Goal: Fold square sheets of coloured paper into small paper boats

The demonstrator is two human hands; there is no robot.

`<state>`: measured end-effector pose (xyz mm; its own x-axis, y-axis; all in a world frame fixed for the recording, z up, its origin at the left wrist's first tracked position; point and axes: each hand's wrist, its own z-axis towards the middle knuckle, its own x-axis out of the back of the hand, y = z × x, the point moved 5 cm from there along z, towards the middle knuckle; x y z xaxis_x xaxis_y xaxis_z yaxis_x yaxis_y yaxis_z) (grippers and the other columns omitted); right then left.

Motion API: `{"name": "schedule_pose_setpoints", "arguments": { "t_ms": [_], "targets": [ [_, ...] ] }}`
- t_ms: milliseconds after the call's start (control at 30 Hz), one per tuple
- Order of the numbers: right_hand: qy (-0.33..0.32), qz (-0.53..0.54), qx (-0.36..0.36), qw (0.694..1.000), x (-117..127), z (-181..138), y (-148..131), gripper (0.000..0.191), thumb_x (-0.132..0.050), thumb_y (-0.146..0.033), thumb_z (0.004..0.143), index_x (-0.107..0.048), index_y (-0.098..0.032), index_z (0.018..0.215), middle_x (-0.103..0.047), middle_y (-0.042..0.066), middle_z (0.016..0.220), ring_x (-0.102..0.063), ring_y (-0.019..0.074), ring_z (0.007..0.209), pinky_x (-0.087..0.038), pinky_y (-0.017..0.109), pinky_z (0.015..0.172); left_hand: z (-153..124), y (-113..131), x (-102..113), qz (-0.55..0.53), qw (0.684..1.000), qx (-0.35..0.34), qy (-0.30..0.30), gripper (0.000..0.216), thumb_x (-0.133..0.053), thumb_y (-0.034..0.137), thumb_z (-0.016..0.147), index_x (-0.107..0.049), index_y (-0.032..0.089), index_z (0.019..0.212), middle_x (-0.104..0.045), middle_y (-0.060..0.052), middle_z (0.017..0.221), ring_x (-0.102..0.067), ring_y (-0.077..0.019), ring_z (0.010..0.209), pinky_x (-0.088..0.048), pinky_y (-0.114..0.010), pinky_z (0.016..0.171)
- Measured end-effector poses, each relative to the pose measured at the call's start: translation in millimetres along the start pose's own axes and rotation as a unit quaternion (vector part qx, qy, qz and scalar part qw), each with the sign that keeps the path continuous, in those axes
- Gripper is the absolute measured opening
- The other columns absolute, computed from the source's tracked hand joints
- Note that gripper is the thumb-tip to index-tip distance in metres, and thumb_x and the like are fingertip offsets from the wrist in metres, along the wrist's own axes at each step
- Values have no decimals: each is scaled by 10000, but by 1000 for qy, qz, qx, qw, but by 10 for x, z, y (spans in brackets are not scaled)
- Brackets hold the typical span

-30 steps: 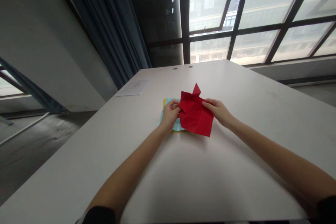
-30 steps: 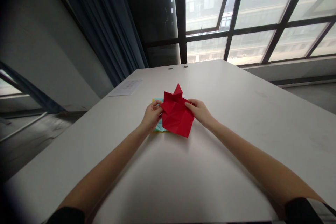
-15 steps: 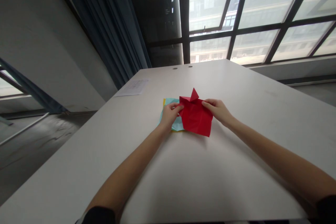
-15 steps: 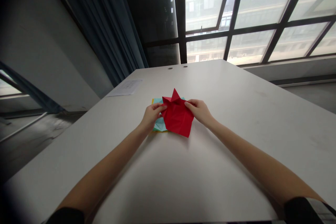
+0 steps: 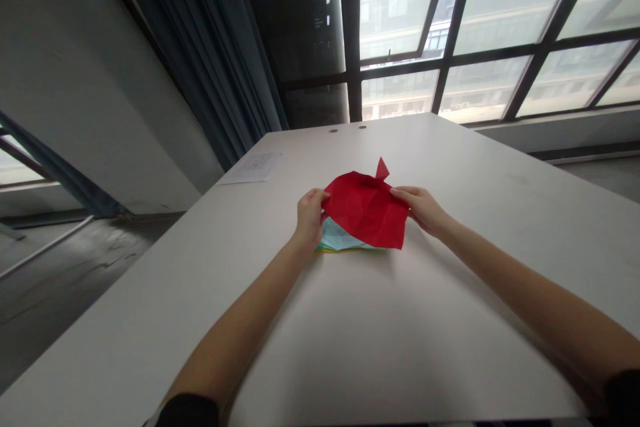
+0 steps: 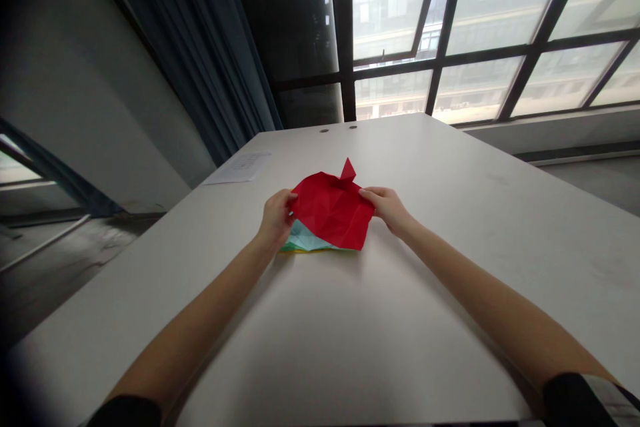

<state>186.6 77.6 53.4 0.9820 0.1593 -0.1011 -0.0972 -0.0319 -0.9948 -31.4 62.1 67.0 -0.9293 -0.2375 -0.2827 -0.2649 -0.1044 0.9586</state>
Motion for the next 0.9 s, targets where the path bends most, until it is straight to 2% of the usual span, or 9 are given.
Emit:
{"name": "schedule_pose_setpoints", "arguments": {
  "t_ms": [133, 200, 300, 400, 500, 567, 667, 800, 900],
  "targets": [
    [15, -89, 41, 995, 34, 25, -35, 233, -591, -367, 689, -664, -155, 753, -665, 39, 687, -578, 150, 611, -451, 258, 563, 64, -75, -11, 195, 980, -9, -31, 84, -511, 220, 588, -499, 161, 646, -505, 29, 594, -472, -93, 549, -408, -219, 535],
    [8, -174, 74, 982, 19, 24, -78, 218, -561, -342, 710, -670, -170, 786, -675, 36, 732, -591, 165, 661, -453, 265, 587, 84, -76, -44, 309, 946, -72, -63, 220, -537, 200, 584, -549, 157, 799, -585, -23, 757, -537, -138, 685, -443, -271, 643],
    [-18, -307, 130, 943, -55, -8, -146, 210, -517, -303, 737, -678, -204, 829, -685, 21, 785, -599, 177, 716, -451, 277, 627, 55, -50, -109, 435, 875, -187, -99, 416, -554, 172, 597, -536, 170, 1013, -590, -74, 1011, -536, -199, 922, -416, -329, 815],
    [-39, -376, 177, 909, -142, -64, -198, 214, -481, -258, 754, -679, -217, 823, -685, 4, 786, -597, 160, 706, -450, 271, 650, 9, -39, -136, 489, 839, -209, -112, 378, -532, 214, 664, -537, 172, 1040, -601, -78, 1021, -540, -215, 935, -413, -329, 809],
    [-49, -408, 202, 889, -208, -115, -230, 208, -478, -223, 743, -674, -216, 813, -681, -1, 774, -594, 147, 687, -451, 255, 643, -51, -17, -187, 499, 831, -195, -148, 202, -464, 244, 737, -589, 174, 879, -637, -45, 853, -569, -187, 788, -423, -285, 703],
    [-45, -429, 221, 875, -236, -141, -257, 195, -498, -216, 726, -674, -221, 810, -679, -1, 787, -593, 146, 693, -448, 251, 645, -97, -5, -241, 502, 823, -194, -185, 174, -437, 234, 754, -597, 173, 786, -632, -27, 764, -562, -168, 712, -409, -262, 644],
    [-45, -438, 235, 866, -255, -153, -287, 194, -504, -210, 725, -674, -236, 814, -680, -10, 791, -596, 144, 687, -443, 252, 650, -136, -21, -299, 495, 815, -194, -231, 170, -445, 239, 754, -598, 166, 746, -623, -20, 724, -550, -158, 674, -391, -243, 592],
    [-57, -414, 201, 886, -204, -86, -241, 183, -503, -226, 732, -672, -231, 800, -684, -12, 758, -603, 153, 680, -439, 256, 636, -107, -126, -282, 455, 835, -138, -279, 176, -491, 285, 743, -605, 150, 750, -624, -23, 714, -555, -157, 656, -392, -229, 555],
    [-92, -376, 138, 912, -150, 3, -118, 193, -511, -288, 735, -649, -207, 843, -668, 2, 681, -600, 158, 635, -432, 248, 561, -89, -198, -259, 392, 860, -71, -319, 241, -530, 310, 734, -599, 146, 897, -638, -30, 743, -571, -158, 655, -406, -224, 540]
  ]
}}
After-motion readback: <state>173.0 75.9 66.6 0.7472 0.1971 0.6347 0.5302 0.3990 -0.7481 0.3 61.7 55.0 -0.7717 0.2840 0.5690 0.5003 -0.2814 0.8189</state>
